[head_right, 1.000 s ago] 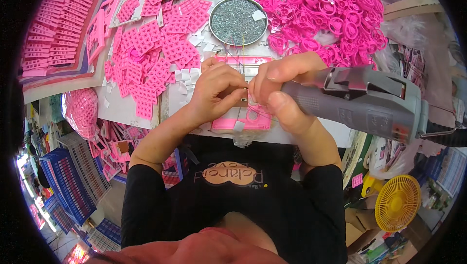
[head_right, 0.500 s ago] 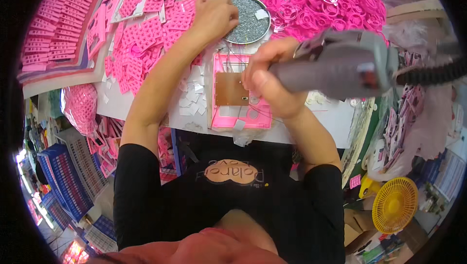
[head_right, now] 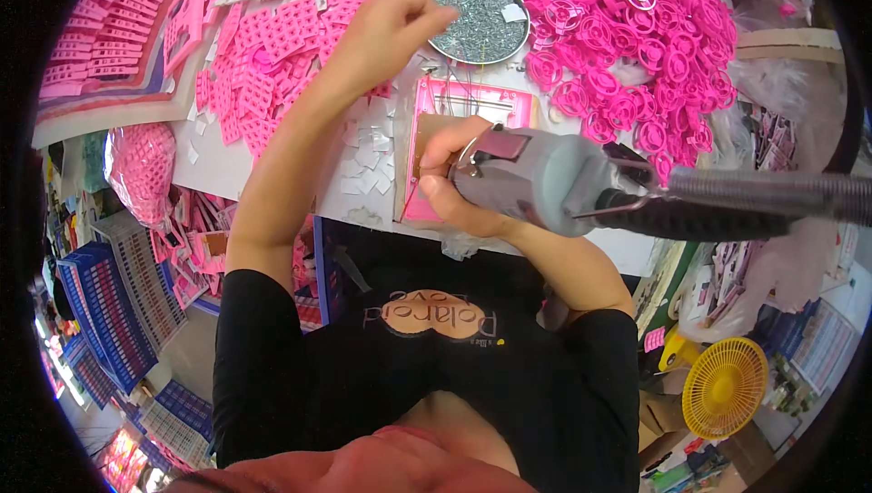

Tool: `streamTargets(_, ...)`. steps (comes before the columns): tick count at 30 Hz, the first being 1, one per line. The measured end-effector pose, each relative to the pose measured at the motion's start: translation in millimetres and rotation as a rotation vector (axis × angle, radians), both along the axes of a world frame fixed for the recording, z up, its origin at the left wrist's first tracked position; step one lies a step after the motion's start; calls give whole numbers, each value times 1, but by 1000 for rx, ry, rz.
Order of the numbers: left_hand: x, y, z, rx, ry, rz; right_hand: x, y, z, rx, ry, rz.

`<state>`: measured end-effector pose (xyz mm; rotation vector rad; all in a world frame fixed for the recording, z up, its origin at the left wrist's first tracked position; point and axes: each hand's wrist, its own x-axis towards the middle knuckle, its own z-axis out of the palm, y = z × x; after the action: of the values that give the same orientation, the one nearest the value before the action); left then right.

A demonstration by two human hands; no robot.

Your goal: Assembling a pink toy calculator by inserting a circuit board into the plastic housing and using a tool to secure components.

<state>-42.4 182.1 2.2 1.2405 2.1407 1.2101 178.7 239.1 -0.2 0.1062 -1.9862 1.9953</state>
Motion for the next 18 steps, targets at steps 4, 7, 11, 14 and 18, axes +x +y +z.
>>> streamTargets(4, 32, -63, 11, 142, -173, -47, -10, -4, 3, 110, 78, 42)
streamTargets(7, 61, -95, -9, 153, 223, -81, -7, -2, -3, 171, 49, 30)
streamTargets(11, 98, -118, -28, 129, 443, -117, -16, 0, 8, 44, 70, 73)
streamTargets(14, 108, -115, -32, 205, 365, -85, -15, -5, 32, -225, 161, 1)
streamTargets(18, 113, -113, -31, 249, 265, -73, -17, -8, 41, -257, 164, 56)
